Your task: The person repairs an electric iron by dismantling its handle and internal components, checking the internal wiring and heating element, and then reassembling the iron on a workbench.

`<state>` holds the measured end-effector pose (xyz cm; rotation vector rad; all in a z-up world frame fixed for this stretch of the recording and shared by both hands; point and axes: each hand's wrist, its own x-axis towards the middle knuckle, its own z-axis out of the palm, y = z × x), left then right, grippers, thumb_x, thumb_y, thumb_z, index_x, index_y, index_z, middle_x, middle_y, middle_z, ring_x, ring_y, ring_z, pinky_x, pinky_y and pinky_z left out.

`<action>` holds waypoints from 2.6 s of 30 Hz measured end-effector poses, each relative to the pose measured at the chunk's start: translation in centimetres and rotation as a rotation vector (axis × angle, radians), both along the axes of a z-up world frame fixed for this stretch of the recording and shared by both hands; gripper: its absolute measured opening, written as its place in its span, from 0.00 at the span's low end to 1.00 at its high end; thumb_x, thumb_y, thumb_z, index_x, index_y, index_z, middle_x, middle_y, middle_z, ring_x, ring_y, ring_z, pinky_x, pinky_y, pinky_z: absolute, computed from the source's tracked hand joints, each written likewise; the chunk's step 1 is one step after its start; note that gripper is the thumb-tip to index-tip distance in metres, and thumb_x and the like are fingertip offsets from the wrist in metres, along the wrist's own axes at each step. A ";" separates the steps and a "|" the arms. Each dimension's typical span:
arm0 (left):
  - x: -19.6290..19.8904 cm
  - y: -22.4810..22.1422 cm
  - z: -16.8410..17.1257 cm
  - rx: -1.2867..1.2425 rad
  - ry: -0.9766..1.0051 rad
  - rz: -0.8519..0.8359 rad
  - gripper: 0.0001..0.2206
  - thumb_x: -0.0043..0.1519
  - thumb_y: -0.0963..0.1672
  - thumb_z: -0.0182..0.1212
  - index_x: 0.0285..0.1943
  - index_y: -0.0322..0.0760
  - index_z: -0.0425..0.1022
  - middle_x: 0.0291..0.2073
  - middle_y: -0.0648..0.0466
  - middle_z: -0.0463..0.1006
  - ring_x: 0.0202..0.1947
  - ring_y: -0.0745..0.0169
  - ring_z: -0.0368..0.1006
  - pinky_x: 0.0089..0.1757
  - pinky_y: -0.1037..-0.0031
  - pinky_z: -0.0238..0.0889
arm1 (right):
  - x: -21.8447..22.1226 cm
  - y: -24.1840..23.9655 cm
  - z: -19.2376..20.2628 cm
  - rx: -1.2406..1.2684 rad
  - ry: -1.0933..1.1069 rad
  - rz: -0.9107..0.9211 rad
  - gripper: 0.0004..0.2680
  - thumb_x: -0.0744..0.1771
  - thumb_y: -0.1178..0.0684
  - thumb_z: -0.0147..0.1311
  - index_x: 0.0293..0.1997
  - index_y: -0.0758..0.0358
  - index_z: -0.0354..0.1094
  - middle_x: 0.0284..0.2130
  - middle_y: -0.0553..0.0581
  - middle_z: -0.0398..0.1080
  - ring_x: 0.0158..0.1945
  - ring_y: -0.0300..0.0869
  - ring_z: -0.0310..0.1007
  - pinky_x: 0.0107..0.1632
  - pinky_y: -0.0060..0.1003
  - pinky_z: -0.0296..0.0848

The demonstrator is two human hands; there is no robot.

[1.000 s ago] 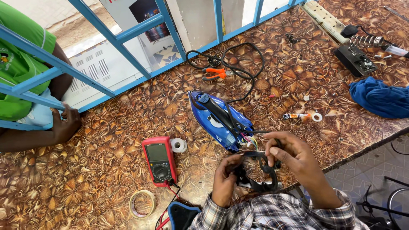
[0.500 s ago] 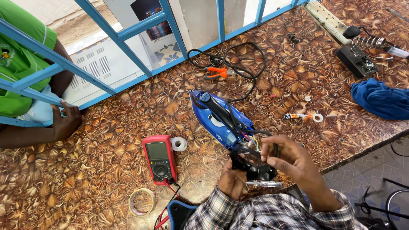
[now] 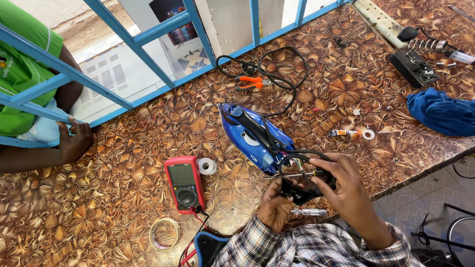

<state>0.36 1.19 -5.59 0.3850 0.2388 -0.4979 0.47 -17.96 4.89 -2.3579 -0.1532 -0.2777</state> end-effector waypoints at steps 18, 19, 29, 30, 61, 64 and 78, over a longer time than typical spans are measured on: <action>-0.4 0.2 2.9 0.273 -0.276 0.010 0.22 0.57 0.33 0.58 0.62 0.28 0.67 0.54 0.42 0.78 0.56 0.48 0.75 0.60 0.56 0.69 | -1.1 -1.6 -0.6 -0.137 0.540 0.034 0.13 0.67 0.43 0.51 0.58 0.37 0.72 0.51 0.48 0.77 0.53 0.44 0.77 0.53 0.43 0.75; -0.4 0.2 2.2 0.273 -0.276 0.012 0.22 0.57 0.33 0.58 0.62 0.28 0.67 0.54 0.42 0.78 0.56 0.48 0.75 0.60 0.56 0.69 | -0.9 -1.2 0.2 -0.137 0.540 0.036 0.13 0.67 0.43 0.51 0.58 0.37 0.72 0.51 0.48 0.77 0.53 0.44 0.77 0.53 0.43 0.75; -0.5 0.3 3.0 0.490 -0.362 0.022 0.26 0.55 0.42 0.69 0.63 0.30 0.70 0.56 0.45 0.78 0.59 0.52 0.73 0.61 0.60 0.66 | -0.1 0.1 0.7 0.117 0.581 -0.041 0.11 0.65 0.45 0.58 0.50 0.49 0.75 0.47 0.44 0.82 0.49 0.37 0.82 0.44 0.34 0.78; -0.6 0.3 3.3 0.521 -0.403 0.022 0.27 0.56 0.44 0.70 0.63 0.29 0.71 0.56 0.45 0.79 0.59 0.53 0.73 0.60 0.61 0.66 | -0.1 0.2 0.6 0.139 0.547 -0.020 0.09 0.64 0.47 0.60 0.47 0.49 0.76 0.43 0.44 0.83 0.45 0.35 0.83 0.40 0.33 0.77; -1.1 0.9 9.5 0.895 -0.435 -0.243 0.23 0.58 0.52 0.64 0.63 0.51 0.74 0.50 0.57 0.66 0.40 0.73 0.68 0.44 0.82 0.65 | 2.8 1.6 6.0 0.408 0.984 -0.232 0.28 0.67 0.58 0.47 0.79 0.38 0.52 0.72 0.47 0.63 0.62 0.63 0.75 0.62 0.61 0.70; -1.4 0.3 5.9 0.676 -0.391 -0.192 0.25 0.61 0.49 0.69 0.65 0.37 0.69 0.43 0.53 0.76 0.41 0.70 0.74 0.43 0.80 0.70 | 2.5 2.1 6.0 0.459 0.992 -0.237 0.25 0.67 0.59 0.46 0.76 0.43 0.56 0.71 0.51 0.63 0.70 0.57 0.68 0.68 0.66 0.70; -2.1 0.1 2.3 0.359 -0.458 -0.184 0.17 0.65 0.45 0.68 0.59 0.39 0.68 0.52 0.55 0.79 0.52 0.68 0.76 0.58 0.76 0.70 | 2.2 0.5 1.3 0.156 0.619 -0.299 0.16 0.73 0.47 0.39 0.68 0.55 0.67 0.68 0.64 0.65 0.64 0.60 0.67 0.60 0.60 0.68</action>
